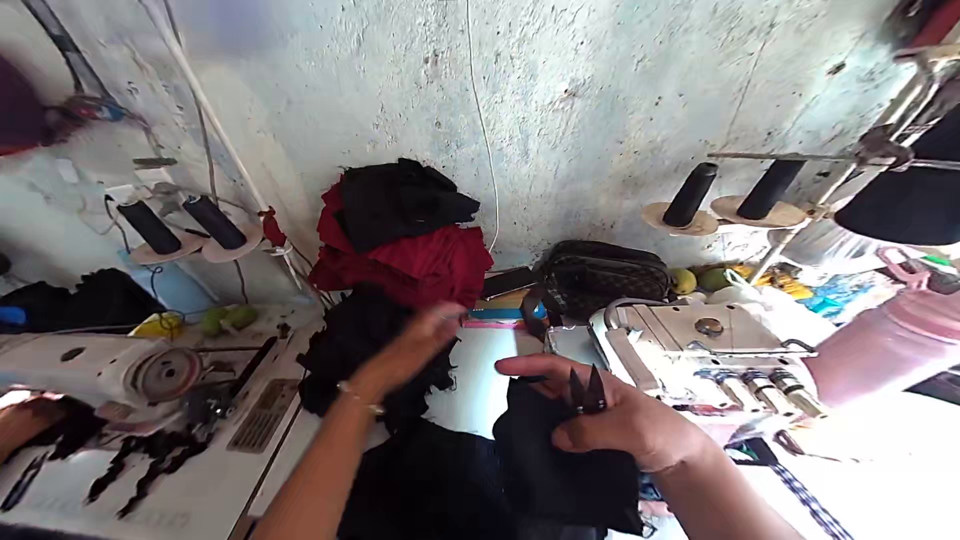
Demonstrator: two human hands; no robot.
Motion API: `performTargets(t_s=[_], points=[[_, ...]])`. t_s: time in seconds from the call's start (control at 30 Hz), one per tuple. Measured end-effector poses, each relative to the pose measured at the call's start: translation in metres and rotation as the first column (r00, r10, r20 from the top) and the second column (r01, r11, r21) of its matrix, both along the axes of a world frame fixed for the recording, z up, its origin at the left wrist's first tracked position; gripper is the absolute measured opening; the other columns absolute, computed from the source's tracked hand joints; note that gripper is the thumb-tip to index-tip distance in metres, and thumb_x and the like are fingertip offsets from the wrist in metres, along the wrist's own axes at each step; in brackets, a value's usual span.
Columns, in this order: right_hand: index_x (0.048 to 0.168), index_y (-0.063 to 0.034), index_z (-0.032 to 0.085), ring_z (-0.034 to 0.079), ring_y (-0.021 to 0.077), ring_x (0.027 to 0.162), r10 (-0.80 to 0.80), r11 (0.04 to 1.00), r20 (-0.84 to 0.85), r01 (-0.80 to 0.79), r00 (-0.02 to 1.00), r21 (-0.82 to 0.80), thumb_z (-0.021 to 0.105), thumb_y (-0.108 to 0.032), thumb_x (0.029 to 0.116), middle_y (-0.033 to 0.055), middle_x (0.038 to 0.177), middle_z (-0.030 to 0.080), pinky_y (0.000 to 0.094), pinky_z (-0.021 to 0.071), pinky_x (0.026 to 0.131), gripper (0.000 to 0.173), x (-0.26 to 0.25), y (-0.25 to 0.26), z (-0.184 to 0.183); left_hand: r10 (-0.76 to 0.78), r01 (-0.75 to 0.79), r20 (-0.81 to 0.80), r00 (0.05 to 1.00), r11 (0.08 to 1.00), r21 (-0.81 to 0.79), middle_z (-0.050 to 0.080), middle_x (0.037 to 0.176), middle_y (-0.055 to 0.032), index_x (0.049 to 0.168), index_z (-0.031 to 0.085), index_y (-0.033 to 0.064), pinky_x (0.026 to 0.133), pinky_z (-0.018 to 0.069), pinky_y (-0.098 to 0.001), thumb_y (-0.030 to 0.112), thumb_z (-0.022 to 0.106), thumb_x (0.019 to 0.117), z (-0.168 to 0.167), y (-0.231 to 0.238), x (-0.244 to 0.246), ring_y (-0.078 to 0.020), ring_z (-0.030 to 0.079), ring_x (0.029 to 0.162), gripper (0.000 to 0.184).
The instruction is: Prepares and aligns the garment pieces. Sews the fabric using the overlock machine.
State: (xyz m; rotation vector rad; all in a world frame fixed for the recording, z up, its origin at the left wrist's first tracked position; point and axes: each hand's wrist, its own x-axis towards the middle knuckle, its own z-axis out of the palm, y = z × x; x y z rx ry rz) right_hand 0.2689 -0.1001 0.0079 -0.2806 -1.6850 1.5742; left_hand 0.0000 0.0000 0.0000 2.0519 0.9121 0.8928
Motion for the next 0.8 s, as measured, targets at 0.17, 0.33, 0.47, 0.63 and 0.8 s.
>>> performTargets(t_s=[0.17,0.33,0.47,0.63,0.8], points=[[0.153,-0.0149,0.045,0.067,0.0028,0.108,0.036,0.992,0.073,-0.044,0.997,0.116,0.058,0.003,0.0888,-0.0045,0.131,0.068,0.0220,0.0567,0.092,0.068,0.014,0.000,0.026,-0.142,0.172,0.098,0.985,0.763,-0.623,0.064,0.086,0.0005,0.103,0.062,-0.0034,0.074,0.0474,-0.0139,0.009,0.032,0.1096,0.034,-0.100,0.056,0.0026,0.059,0.080,0.033],[0.148,-0.0186,0.053,0.065,-0.0006,0.099,-0.445,0.886,0.407,0.326,0.798,0.330,0.062,-0.001,0.0845,-0.0040,0.120,0.070,0.0203,0.0553,0.086,0.066,0.059,0.009,0.054,0.098,0.030,0.218,0.971,0.855,-0.518,0.072,0.105,0.0002,0.131,0.054,0.0046,0.085,0.0605,-0.0308,0.006,0.058,0.0994,0.035,-0.050,0.012,-0.0087,0.071,0.093,0.032],[0.151,-0.0141,0.047,0.070,0.0171,0.095,-0.652,0.757,0.545,0.413,0.527,0.506,0.063,0.005,0.0946,0.0112,0.115,0.072,0.0385,0.0570,0.083,0.061,0.062,0.030,0.074,0.296,-0.200,0.215,0.931,0.904,-0.378,0.068,0.100,0.0014,0.117,0.055,0.0092,0.075,0.0580,-0.0253,-0.004,0.045,0.1004,0.075,-0.031,-0.016,-0.0068,0.067,0.084,0.023],[0.113,-0.0027,0.073,0.067,0.0211,0.075,-0.783,0.619,0.446,0.479,0.433,0.622,0.071,-0.009,0.0963,0.0126,0.094,0.072,0.0437,0.0565,0.071,0.018,0.060,0.065,0.084,0.424,-0.394,0.167,0.890,0.900,-0.189,0.068,0.096,0.0012,0.116,0.061,0.0078,0.072,0.0577,-0.0244,0.002,0.059,0.0996,0.110,-0.024,-0.008,-0.0043,0.067,0.081,0.018],[0.103,-0.0031,0.076,0.063,0.0175,0.080,-0.818,0.572,0.358,0.584,0.450,0.576,0.072,-0.017,0.0970,0.0089,0.089,0.071,0.0436,0.0508,0.078,0.015,0.065,0.086,0.091,0.567,-0.519,0.190,0.802,0.818,-0.248,0.069,0.106,-0.0059,0.126,0.060,0.0059,0.087,0.0570,-0.0353,0.021,0.063,0.1010,0.124,-0.021,-0.001,-0.0109,0.067,0.095,0.030]])
